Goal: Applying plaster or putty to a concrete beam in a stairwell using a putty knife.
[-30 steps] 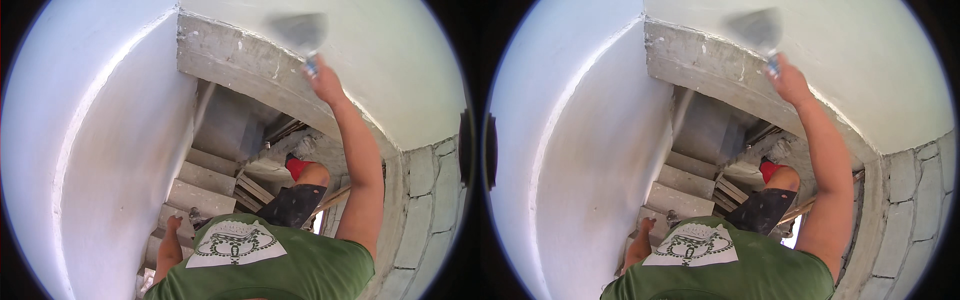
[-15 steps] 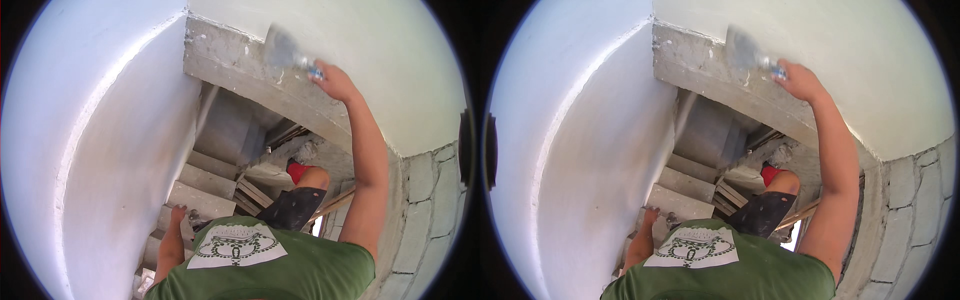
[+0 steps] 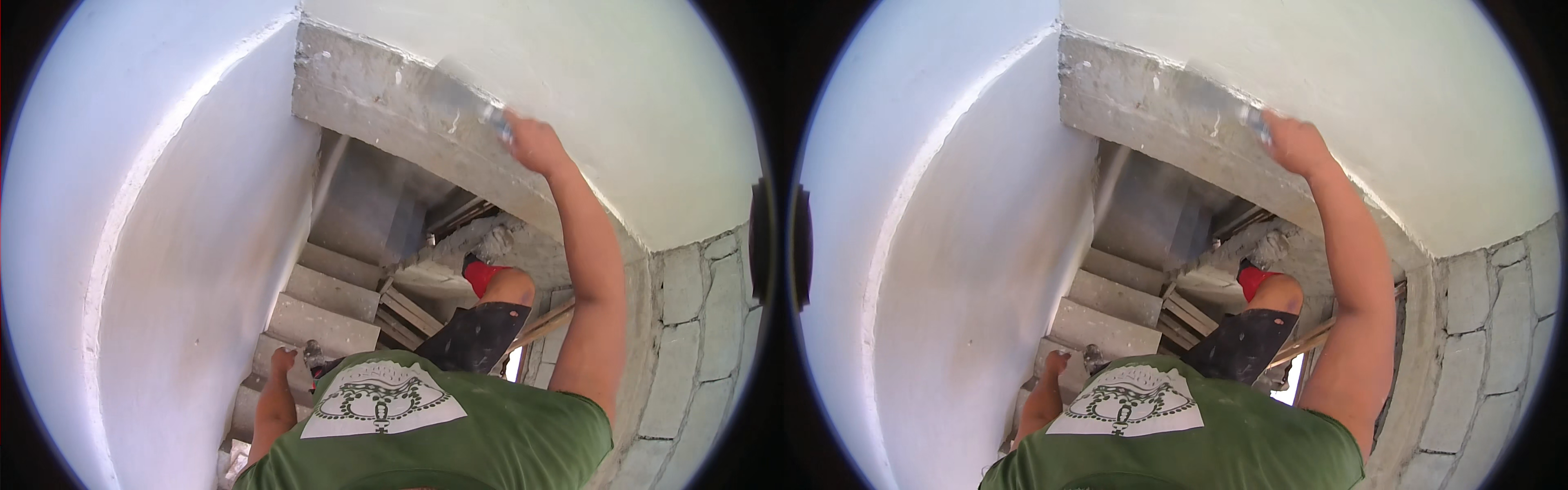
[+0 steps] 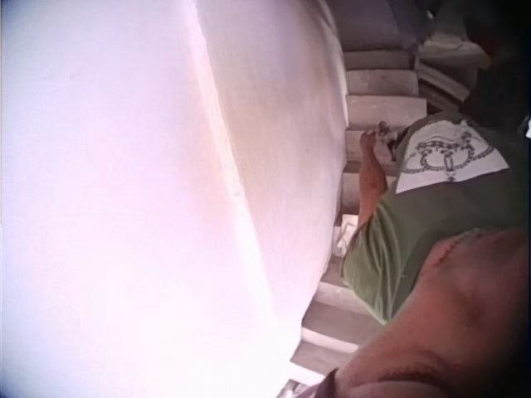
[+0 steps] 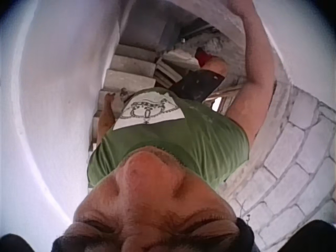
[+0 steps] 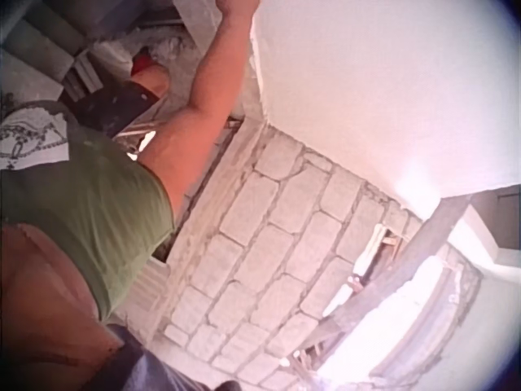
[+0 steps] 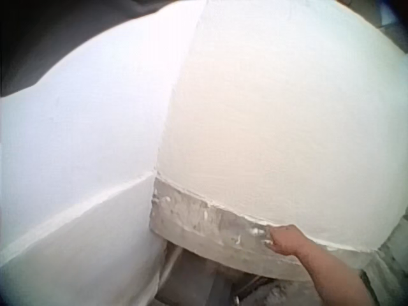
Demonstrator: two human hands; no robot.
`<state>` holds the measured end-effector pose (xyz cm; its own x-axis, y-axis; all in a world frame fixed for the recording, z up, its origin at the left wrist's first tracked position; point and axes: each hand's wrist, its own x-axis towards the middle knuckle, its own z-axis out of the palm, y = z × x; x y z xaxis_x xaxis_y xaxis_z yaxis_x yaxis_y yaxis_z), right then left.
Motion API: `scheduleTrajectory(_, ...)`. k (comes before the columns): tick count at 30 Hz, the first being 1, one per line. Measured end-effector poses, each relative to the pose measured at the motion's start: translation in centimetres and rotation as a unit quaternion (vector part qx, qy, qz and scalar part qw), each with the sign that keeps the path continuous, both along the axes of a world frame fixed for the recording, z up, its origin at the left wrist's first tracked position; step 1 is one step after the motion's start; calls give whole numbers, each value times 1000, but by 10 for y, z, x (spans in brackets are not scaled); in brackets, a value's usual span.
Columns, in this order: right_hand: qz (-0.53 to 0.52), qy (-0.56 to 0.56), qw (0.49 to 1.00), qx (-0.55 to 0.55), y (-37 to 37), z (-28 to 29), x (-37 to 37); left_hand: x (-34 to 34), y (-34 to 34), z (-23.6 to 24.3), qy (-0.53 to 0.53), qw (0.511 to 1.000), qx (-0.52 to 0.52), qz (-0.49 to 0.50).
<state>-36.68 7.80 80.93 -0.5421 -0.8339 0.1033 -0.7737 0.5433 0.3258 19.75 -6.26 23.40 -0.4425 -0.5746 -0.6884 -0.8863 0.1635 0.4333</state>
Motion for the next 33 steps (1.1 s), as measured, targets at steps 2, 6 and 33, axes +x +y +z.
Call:
scheduleTrajectory(2,14,-22,1000,14,1,3,-7,15,-10,-20,2,998,29,53)
scheduleTrajectory(6,7,-95,982,-160,-18,34,29,14,-19,-35,24,992,75,101)
scheduleTrajectory(33,14,-55,998,39,-28,3,3,23,-4,-31,12,987,78,143)
